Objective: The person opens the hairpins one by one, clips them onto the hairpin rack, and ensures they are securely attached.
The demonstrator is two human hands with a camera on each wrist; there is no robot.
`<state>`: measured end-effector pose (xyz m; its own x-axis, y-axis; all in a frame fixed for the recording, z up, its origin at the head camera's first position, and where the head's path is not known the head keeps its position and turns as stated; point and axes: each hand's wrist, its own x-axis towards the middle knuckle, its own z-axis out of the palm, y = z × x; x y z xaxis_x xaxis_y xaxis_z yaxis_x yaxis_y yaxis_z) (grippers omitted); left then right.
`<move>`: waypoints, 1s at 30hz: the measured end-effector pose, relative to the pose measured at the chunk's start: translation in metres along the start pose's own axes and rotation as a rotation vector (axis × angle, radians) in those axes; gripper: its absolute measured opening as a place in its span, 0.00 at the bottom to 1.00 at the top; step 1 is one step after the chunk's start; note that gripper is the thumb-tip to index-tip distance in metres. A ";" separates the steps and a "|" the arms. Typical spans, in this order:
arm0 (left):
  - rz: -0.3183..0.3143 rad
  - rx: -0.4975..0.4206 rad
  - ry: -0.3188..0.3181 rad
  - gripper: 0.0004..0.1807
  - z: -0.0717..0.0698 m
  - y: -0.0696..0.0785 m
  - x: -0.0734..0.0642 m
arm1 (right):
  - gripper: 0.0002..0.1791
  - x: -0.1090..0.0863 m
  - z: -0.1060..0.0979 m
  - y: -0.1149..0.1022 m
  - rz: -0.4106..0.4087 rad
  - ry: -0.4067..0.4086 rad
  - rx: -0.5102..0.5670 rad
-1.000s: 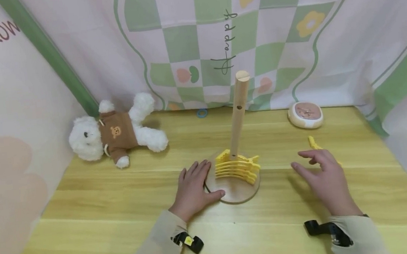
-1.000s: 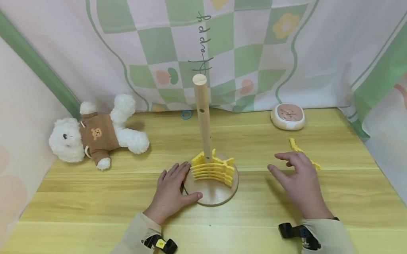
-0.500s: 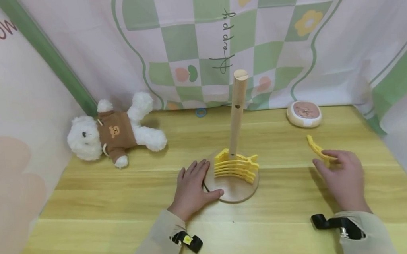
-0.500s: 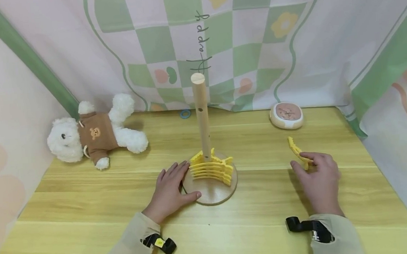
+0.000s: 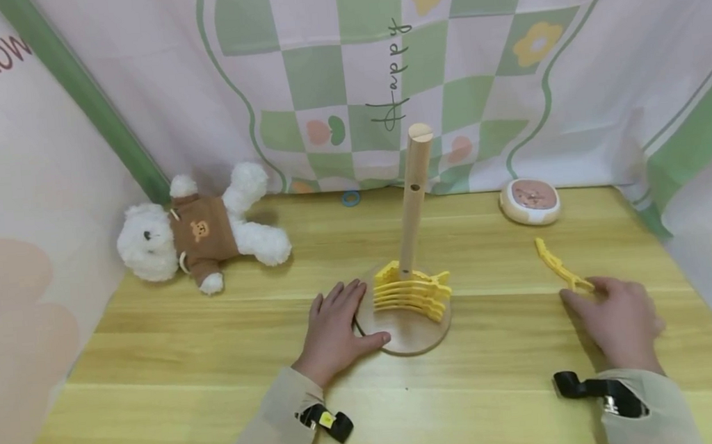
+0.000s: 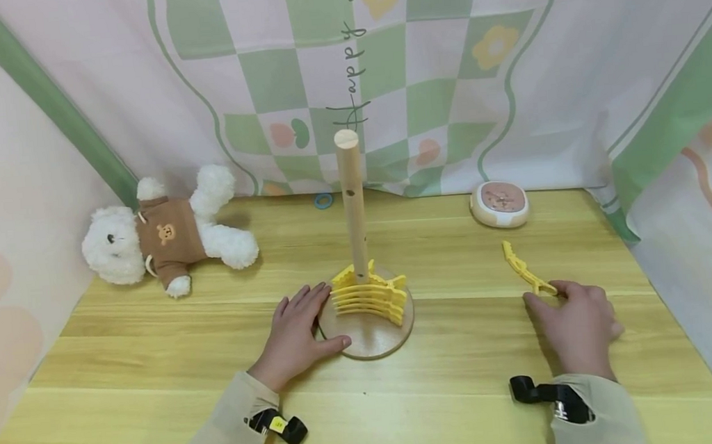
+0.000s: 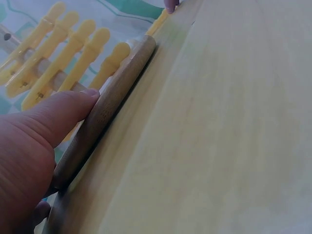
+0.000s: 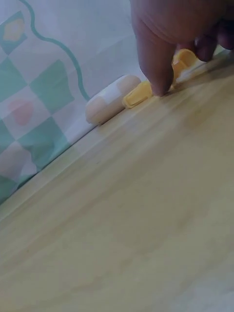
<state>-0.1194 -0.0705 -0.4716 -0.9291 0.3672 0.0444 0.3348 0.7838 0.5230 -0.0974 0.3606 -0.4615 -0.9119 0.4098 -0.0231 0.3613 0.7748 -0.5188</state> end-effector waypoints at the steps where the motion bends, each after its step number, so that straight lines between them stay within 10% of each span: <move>1: 0.001 0.000 0.000 0.54 0.000 0.000 0.000 | 0.42 0.000 0.000 0.001 0.005 0.004 0.019; 15: -0.006 0.010 0.001 0.54 -0.003 0.003 -0.001 | 0.33 -0.002 -0.006 0.004 0.175 0.068 0.242; 30: -0.009 0.010 0.001 0.53 -0.003 0.003 0.000 | 0.42 0.003 -0.007 0.004 0.046 -0.044 0.023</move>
<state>-0.1188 -0.0700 -0.4675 -0.9322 0.3596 0.0407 0.3280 0.7919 0.5150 -0.0971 0.3677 -0.4574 -0.9024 0.4224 -0.0849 0.3988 0.7445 -0.5354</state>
